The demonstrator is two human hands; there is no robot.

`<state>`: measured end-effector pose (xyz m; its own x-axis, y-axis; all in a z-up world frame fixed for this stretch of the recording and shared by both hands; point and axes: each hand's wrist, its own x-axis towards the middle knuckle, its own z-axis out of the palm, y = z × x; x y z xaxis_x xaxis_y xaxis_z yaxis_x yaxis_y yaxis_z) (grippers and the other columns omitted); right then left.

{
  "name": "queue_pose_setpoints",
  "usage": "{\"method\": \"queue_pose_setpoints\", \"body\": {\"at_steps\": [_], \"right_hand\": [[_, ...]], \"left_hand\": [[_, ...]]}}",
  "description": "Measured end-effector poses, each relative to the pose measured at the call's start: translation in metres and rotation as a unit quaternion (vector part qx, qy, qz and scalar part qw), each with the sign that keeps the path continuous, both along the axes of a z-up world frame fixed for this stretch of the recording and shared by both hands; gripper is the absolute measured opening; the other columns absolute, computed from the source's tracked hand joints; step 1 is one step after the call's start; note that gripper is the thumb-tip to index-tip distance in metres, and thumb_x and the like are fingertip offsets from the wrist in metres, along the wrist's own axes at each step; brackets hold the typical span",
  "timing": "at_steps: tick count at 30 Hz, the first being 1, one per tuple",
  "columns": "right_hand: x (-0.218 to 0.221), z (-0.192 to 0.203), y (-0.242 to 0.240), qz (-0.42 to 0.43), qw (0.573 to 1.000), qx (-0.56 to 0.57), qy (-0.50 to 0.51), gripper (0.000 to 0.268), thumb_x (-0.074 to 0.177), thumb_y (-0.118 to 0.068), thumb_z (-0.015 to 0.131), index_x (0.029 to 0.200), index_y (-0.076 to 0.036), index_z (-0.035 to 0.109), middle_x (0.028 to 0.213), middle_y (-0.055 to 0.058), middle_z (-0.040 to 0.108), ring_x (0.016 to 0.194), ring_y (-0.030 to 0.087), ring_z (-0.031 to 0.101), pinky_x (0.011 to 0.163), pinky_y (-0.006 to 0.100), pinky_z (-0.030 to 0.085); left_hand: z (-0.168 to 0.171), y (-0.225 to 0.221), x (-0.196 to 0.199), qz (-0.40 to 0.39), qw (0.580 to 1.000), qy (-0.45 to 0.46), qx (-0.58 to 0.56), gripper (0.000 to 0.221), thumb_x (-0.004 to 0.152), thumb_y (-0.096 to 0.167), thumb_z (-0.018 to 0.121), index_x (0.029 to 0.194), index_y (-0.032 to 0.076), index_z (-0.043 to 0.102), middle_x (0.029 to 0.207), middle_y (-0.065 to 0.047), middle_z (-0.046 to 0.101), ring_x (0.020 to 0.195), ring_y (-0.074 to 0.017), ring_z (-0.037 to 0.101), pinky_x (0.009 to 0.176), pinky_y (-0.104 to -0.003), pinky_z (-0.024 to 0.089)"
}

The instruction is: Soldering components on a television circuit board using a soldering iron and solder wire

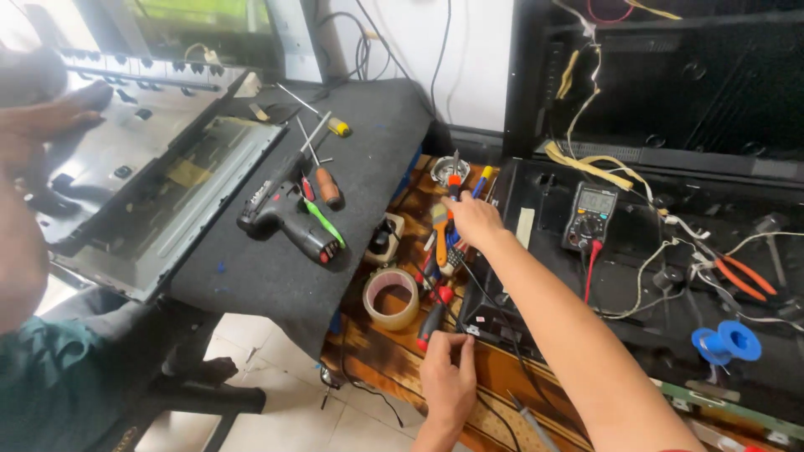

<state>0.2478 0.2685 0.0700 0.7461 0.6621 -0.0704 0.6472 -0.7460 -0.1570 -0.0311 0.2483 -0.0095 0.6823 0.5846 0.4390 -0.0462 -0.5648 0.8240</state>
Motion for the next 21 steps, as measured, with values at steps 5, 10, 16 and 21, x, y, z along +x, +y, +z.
{"method": "queue_pose_setpoints", "body": {"at_steps": [5,10,16,21], "right_hand": [[0.044,-0.056,0.014,0.034,0.997,0.046,-0.054,0.052,0.099,-0.011,0.038,0.145,-0.029,0.054,0.118,0.015,0.061,0.105,0.049,0.068,0.086,0.062,0.054],[0.013,-0.033,-0.01,0.013,0.882,0.313,-0.353,0.022,0.098,-0.045,0.073,0.108,-0.026,0.069,0.09,0.004,0.06,0.079,0.03,0.069,0.058,0.046,0.054],[-0.017,0.008,-0.051,-0.037,0.858,0.496,-0.129,0.046,0.105,-0.029,0.06,0.145,-0.005,0.061,0.132,0.02,0.07,0.117,0.037,0.066,0.098,0.043,0.048],[-0.121,0.042,-0.146,-0.042,0.763,0.645,0.007,0.044,0.118,-0.014,0.051,0.156,0.008,0.048,0.118,0.028,0.066,0.093,0.027,0.066,0.075,0.032,0.054]], "left_hand": [[-0.013,-0.001,0.003,0.025,1.0,0.013,-0.003,0.012,0.095,0.022,0.069,0.087,0.013,0.066,0.08,-0.004,0.065,0.071,-0.0231,0.065,0.065,-0.037,0.052],[-0.01,-0.004,0.003,0.005,1.0,-0.024,-0.014,0.01,0.095,0.019,0.07,0.09,0.012,0.067,0.083,-0.006,0.064,0.075,-0.0248,0.066,0.067,-0.037,0.051],[-0.008,-0.002,0.003,0.006,0.999,-0.025,-0.024,0.01,0.096,0.022,0.07,0.092,0.013,0.066,0.086,-0.004,0.065,0.077,-0.0227,0.066,0.07,-0.037,0.052],[0.002,-0.002,-0.001,0.011,0.999,-0.014,-0.036,0.01,0.096,0.021,0.071,0.093,0.014,0.065,0.086,-0.003,0.065,0.076,-0.0218,0.063,0.071,-0.037,0.05]]}}
